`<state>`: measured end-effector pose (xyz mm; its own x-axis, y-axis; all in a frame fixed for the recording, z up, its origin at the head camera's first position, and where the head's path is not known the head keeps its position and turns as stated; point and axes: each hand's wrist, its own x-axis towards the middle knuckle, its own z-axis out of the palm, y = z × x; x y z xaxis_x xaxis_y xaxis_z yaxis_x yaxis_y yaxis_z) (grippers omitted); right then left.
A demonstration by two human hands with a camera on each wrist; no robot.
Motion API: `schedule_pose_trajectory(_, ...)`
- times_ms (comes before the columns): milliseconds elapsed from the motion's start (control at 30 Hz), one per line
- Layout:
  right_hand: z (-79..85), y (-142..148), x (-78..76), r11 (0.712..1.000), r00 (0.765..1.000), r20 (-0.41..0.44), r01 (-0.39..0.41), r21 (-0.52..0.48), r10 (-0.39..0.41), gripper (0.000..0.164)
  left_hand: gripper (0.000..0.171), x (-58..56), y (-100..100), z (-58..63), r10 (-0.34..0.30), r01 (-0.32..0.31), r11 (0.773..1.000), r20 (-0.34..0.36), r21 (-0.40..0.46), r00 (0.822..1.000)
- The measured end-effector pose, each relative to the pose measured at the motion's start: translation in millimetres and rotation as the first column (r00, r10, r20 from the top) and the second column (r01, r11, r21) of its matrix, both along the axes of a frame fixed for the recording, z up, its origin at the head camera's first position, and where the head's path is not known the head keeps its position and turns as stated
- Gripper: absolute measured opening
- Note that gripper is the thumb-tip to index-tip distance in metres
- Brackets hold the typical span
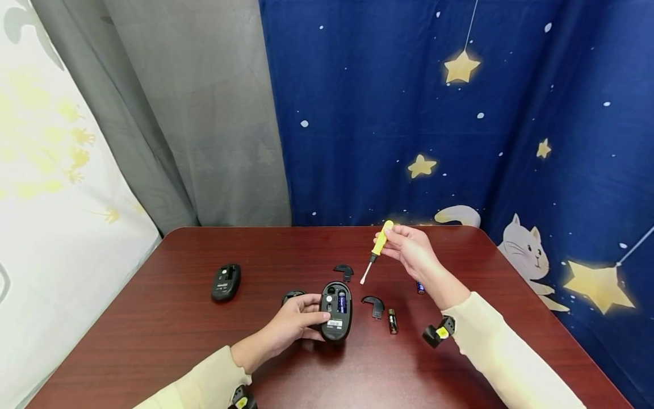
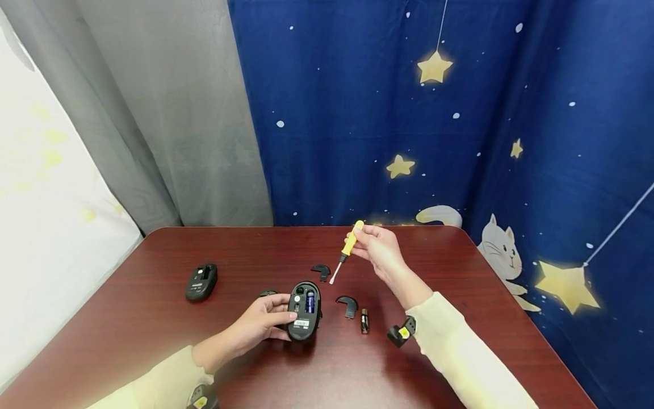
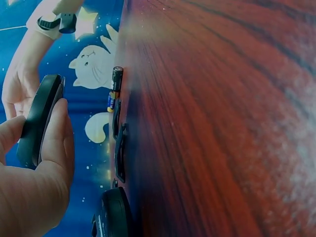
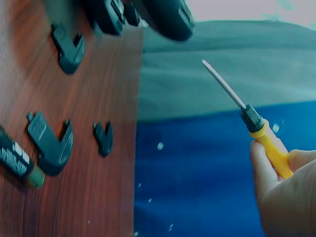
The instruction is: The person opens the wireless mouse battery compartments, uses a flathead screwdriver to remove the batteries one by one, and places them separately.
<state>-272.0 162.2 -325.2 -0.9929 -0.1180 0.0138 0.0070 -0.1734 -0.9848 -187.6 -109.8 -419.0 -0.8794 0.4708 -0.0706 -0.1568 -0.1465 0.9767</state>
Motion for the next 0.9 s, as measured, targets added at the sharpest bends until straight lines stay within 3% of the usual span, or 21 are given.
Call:
schedule_pose_trajectory(300, 6.0, -17.4, 25.6, 1.0, 0.99, -0.142, 0.009, 0.016, -0.007, 0.034, 0.05, -0.4, 0.2, 0.3, -0.002, 0.002, 1.0, 0.003, 0.005, 1.0)
schedule_pose_trajectory(433, 4.9, -24.6, 34.5, 1.0, 0.972, -0.235, 0.008, 0.01, -0.006, 0.032, 0.05, -0.2, 1.1, 0.5, -0.004, 0.004, 1.0, 0.003, 0.001, 1.0)
schedule_pose_trajectory(600, 1.3, -32.4, 44.5, 0.999, 0.927, -0.375, -0.004, 0.053, 0.024, 0.027, 0.049, 0.7, 1.2, 1.3, -0.006, 0.006, 1.0, 0.003, -0.003, 1.0)
schedule_pose_trajectory(733, -1.7, -35.9, 50.8, 0.995, 0.873, -0.482, -0.028, 0.099, 0.072, 0.024, 0.049, 0.7, 0.9, 2.2, -0.009, 0.009, 1.0, 0.007, -0.003, 1.0)
schedule_pose_trajectory(900, -4.2, -38.7, 58.2, 0.99, 0.83, -0.544, -0.059, 0.13, 0.121, 0.023, 0.05, 0.3, 1.3, 3.6, -0.003, 0.003, 1.0, 0.006, -0.005, 1.0)
